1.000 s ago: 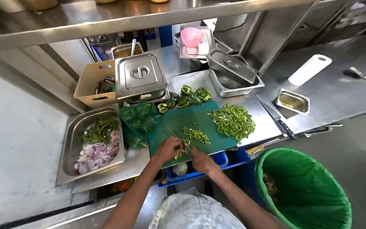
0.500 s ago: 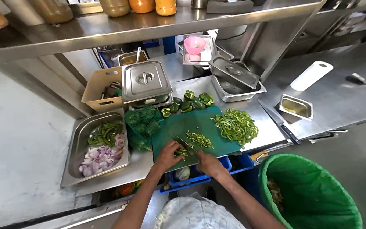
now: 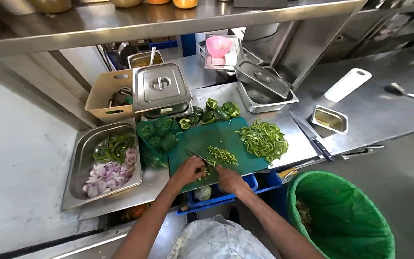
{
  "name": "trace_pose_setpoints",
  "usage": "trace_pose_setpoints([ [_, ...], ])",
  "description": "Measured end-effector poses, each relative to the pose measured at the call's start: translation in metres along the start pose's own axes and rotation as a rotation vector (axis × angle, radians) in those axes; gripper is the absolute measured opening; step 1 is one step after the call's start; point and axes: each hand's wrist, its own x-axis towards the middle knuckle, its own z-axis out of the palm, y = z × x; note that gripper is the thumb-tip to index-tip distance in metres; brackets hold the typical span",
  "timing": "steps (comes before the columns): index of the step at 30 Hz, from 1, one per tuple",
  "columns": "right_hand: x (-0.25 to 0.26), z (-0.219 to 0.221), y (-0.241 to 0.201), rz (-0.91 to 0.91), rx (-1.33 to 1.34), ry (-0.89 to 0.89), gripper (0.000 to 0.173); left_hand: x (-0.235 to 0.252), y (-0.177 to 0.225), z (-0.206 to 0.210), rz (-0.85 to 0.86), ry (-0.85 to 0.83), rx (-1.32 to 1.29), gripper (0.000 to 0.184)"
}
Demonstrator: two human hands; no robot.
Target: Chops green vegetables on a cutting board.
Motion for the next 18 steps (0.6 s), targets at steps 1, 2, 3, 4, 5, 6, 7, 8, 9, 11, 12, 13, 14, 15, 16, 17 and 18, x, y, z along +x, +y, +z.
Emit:
trace_pose_setpoints([
  [1, -0.008, -0.011, 0.001, -0.003, -0.020, -0.015, 0.049, -0.001, 0.000, 0.001, -0.003, 0.006, -0.004, 0.021],
  [2, -0.018, -0.021, 0.001, -0.004, -0.040, -0.028, 0.048, -0.003, 0.000, 0.002, -0.006, 0.018, -0.006, 0.020],
  [3, -0.028, -0.030, 0.001, -0.001, -0.062, -0.042, 0.045, -0.003, -0.001, 0.002, -0.008, 0.027, -0.011, 0.020],
  [4, -0.033, -0.032, 0.001, 0.002, -0.074, -0.054, 0.044, -0.003, -0.002, 0.004, -0.008, 0.039, -0.016, 0.019],
  [5, -0.031, -0.026, 0.000, 0.006, -0.063, -0.055, 0.045, -0.004, -0.002, 0.006, -0.007, 0.047, -0.022, 0.019],
  [6, -0.021, -0.011, 0.000, 0.005, -0.027, -0.040, 0.049, -0.004, -0.002, 0.007, -0.004, 0.053, -0.028, 0.018],
  [7, -0.008, 0.003, 0.000, -0.003, 0.011, -0.026, 0.051, -0.004, -0.003, 0.008, 0.004, 0.059, -0.024, 0.018],
  [8, 0.002, 0.010, 0.000, -0.016, 0.040, -0.022, 0.049, -0.003, -0.004, 0.009, 0.011, 0.060, -0.014, 0.018],
  [9, 0.004, 0.005, -0.001, -0.019, 0.039, -0.028, 0.047, -0.002, -0.004, 0.009, 0.011, 0.059, -0.005, 0.018],
  [11, -0.011, -0.017, -0.002, -0.006, 0.007, -0.053, 0.044, -0.004, -0.004, 0.009, 0.010, 0.063, 0.003, 0.018],
  [12, -0.021, -0.025, -0.001, -0.005, -0.015, -0.060, 0.042, -0.004, -0.004, 0.010, 0.012, 0.074, 0.003, 0.018],
  [13, -0.028, -0.030, 0.000, -0.007, -0.034, -0.065, 0.041, -0.005, -0.005, 0.010, 0.012, 0.086, 0.001, 0.017],
  [14, -0.030, -0.028, 0.001, -0.007, -0.039, -0.070, 0.042, -0.005, -0.005, 0.012, 0.009, 0.094, -0.004, 0.016],
  [15, -0.026, -0.018, 0.000, -0.004, -0.012, -0.070, 0.048, -0.005, -0.004, 0.013, 0.007, 0.096, -0.011, 0.016],
  [16, -0.016, -0.003, -0.002, -0.005, 0.026, -0.066, 0.055, -0.005, -0.003, 0.013, 0.006, 0.095, -0.012, 0.016],
  [17, -0.005, 0.009, -0.003, -0.016, 0.060, -0.064, 0.056, -0.006, -0.003, 0.013, 0.008, 0.095, -0.009, 0.016],
  [18, 0.002, 0.013, -0.004, -0.020, 0.066, -0.060, 0.054, -0.006, -0.003, 0.013, 0.009, 0.096, -0.002, 0.017],
])
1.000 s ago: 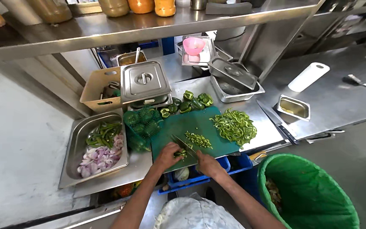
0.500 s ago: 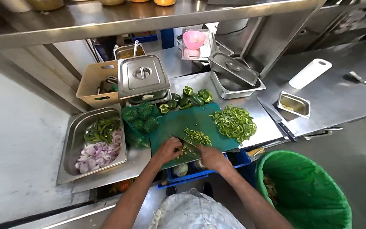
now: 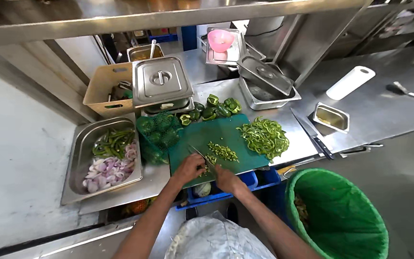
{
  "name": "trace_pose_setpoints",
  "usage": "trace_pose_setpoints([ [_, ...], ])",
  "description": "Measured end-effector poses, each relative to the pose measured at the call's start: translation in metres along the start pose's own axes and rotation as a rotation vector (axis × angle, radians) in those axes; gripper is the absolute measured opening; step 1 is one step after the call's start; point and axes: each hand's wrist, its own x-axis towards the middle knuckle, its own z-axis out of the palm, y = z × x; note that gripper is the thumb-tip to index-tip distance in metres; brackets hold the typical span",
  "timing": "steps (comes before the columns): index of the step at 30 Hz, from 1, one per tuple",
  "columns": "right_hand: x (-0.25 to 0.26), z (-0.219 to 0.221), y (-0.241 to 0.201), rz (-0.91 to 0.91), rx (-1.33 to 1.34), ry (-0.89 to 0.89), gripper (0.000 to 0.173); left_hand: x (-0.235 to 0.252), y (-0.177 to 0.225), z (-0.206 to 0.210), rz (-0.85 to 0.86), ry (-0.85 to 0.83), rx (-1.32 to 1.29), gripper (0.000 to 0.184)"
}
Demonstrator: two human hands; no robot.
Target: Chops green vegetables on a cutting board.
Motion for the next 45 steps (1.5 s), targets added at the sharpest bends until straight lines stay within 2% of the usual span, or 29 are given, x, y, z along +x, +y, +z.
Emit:
trace_pose_setpoints([
  [2, -0.006, -0.012, 0.000, 0.007, -0.033, 0.002, 0.055, 0.000, -0.001, 0.000, 0.010, 0.007, 0.001, 0.017],
  [5, -0.033, -0.033, 0.004, 0.008, -0.048, -0.034, 0.046, -0.001, -0.006, 0.004, 0.041, 0.060, -0.021, 0.014],
  [10, -0.012, 0.019, -0.003, 0.038, 0.108, -0.014, 0.052, -0.005, -0.008, 0.006, 0.022, 0.058, 0.010, 0.019],
  [18, -0.001, 0.010, 0.017, 0.046, 0.048, 0.061, 0.050, -0.018, -0.008, 0.014, -0.066, 0.208, -0.039, 0.024],
  [22, 0.000, 0.013, 0.015, 0.046, 0.052, 0.049, 0.052, -0.021, -0.011, 0.007, -0.138, 0.285, -0.117, 0.039],
  [24, 0.000, 0.016, 0.014, 0.045, 0.076, 0.054, 0.053, -0.025, -0.014, 0.001, -0.183, 0.263, -0.172, 0.040],
  [28, -0.004, 0.015, 0.013, 0.044, 0.055, 0.058, 0.050, -0.030, -0.014, 0.000, -0.186, 0.239, -0.191, 0.026],
  [34, -0.047, -0.030, -0.012, 0.087, -0.151, 0.097, 0.045, -0.015, -0.007, -0.009, -0.142, 0.092, -0.115, 0.018],
  [36, -0.040, -0.026, -0.017, 0.074, -0.161, 0.071, 0.048, -0.009, -0.005, -0.015, -0.133, 0.010, -0.079, 0.018],
  [38, -0.012, -0.006, -0.014, 0.046, -0.111, 0.063, 0.055, -0.002, -0.004, -0.020, -0.125, -0.064, -0.042, 0.021],
  [40, 0.001, -0.006, -0.011, 0.029, -0.110, 0.061, 0.049, 0.003, -0.003, -0.023, -0.118, -0.095, -0.014, 0.023],
  [42, -0.015, -0.024, -0.012, 0.027, -0.133, 0.049, 0.054, 0.002, -0.001, -0.023, -0.125, -0.107, -0.013, 0.022],
  [45, -0.034, -0.037, -0.013, 0.021, -0.175, 0.025, 0.046, -0.001, 0.000, -0.022, -0.133, -0.079, -0.040, 0.021],
])
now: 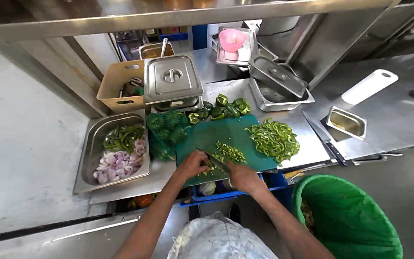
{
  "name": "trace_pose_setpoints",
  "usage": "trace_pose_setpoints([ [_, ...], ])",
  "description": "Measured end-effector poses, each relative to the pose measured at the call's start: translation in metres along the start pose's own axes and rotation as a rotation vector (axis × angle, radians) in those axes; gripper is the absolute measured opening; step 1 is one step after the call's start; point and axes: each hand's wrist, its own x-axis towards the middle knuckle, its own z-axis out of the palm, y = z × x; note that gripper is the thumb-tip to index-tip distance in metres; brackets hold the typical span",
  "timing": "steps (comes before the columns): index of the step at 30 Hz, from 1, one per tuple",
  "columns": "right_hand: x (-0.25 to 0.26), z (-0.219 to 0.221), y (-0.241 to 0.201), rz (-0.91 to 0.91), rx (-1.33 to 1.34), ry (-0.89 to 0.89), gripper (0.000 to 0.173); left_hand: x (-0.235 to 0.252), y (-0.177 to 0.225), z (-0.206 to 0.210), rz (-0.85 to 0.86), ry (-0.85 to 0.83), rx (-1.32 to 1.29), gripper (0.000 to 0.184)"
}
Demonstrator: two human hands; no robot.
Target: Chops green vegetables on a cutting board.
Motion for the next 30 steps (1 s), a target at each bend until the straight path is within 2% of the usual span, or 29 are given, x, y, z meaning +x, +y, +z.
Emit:
trace_pose_setpoints([
  [4, 0.035, 0.037, -0.004, -0.020, 0.100, -0.008, 0.049, 0.000, -0.003, 0.006, 0.006, 0.018, 0.001, 0.022],
  [9, 0.004, 0.003, 0.003, -0.021, 0.039, -0.041, 0.047, -0.004, -0.003, 0.005, 0.044, 0.065, -0.002, 0.018],
  [12, 0.024, 0.034, -0.005, -0.014, 0.103, -0.030, 0.051, -0.004, -0.006, 0.009, 0.034, 0.073, -0.015, 0.021],
  [13, 0.034, 0.041, -0.008, -0.015, 0.114, -0.023, 0.047, -0.003, -0.007, 0.009, 0.034, 0.075, -0.011, 0.021],
  [15, 0.035, 0.028, -0.008, -0.009, 0.101, -0.027, 0.046, -0.002, -0.009, 0.009, 0.039, 0.079, -0.002, 0.021],
  [18, 0.009, 0.004, 0.001, -0.029, 0.075, -0.029, 0.047, -0.004, -0.011, 0.010, 0.051, 0.097, -0.013, 0.020],
  [20, 0.008, 0.014, -0.001, -0.025, 0.102, -0.057, 0.048, -0.006, -0.008, 0.010, 0.028, 0.098, -0.030, 0.020],
  [23, 0.034, 0.041, -0.010, -0.040, 0.184, -0.064, 0.048, -0.005, -0.008, 0.011, 0.037, 0.119, -0.016, 0.020],
  [28, 0.013, 0.008, 0.008, -0.058, 0.108, -0.044, 0.042, -0.005, -0.009, 0.010, 0.033, 0.113, -0.007, 0.020],
  [30, 0.009, 0.011, 0.008, -0.057, 0.124, -0.070, 0.043, -0.007, -0.011, 0.012, 0.039, 0.118, -0.023, 0.021],
])
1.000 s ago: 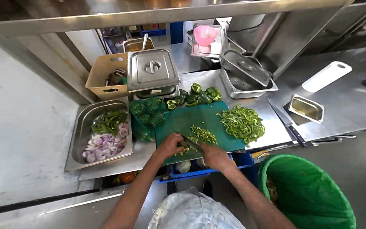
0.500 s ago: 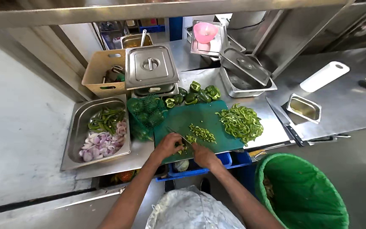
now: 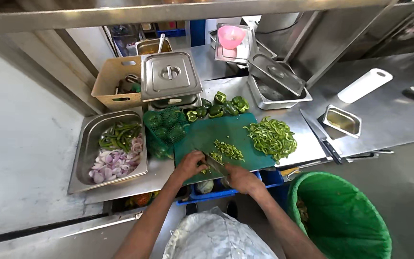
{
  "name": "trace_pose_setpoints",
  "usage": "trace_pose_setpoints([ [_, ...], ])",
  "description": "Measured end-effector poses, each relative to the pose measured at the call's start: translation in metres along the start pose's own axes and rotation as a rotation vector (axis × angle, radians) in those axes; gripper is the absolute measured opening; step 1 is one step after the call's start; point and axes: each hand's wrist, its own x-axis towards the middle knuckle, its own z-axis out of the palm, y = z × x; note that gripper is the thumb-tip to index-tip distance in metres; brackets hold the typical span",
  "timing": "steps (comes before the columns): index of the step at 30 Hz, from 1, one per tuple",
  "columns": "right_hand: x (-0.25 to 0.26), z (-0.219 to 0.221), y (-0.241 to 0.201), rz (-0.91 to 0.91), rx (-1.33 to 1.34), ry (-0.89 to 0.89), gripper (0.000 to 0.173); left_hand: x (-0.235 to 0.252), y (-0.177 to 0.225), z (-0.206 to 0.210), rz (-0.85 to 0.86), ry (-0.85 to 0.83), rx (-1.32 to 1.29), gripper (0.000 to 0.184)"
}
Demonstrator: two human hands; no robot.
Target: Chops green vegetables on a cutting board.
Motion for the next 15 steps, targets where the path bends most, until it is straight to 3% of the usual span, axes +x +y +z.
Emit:
trace_pose_setpoints([
  [3, 0.024, 0.034, -0.006, -0.003, 0.082, 0.012, 0.046, -0.004, -0.002, 0.001, 0.008, 0.031, -0.006, 0.025],
  [8, 0.030, 0.025, -0.002, 0.027, 0.060, 0.059, 0.045, -0.012, 0.008, 0.014, -0.108, 0.163, 0.043, 0.024],
  [15, 0.019, 0.019, 0.004, 0.066, 0.004, 0.130, 0.046, -0.003, 0.025, 0.024, -0.289, 0.220, 0.034, 0.034],
])
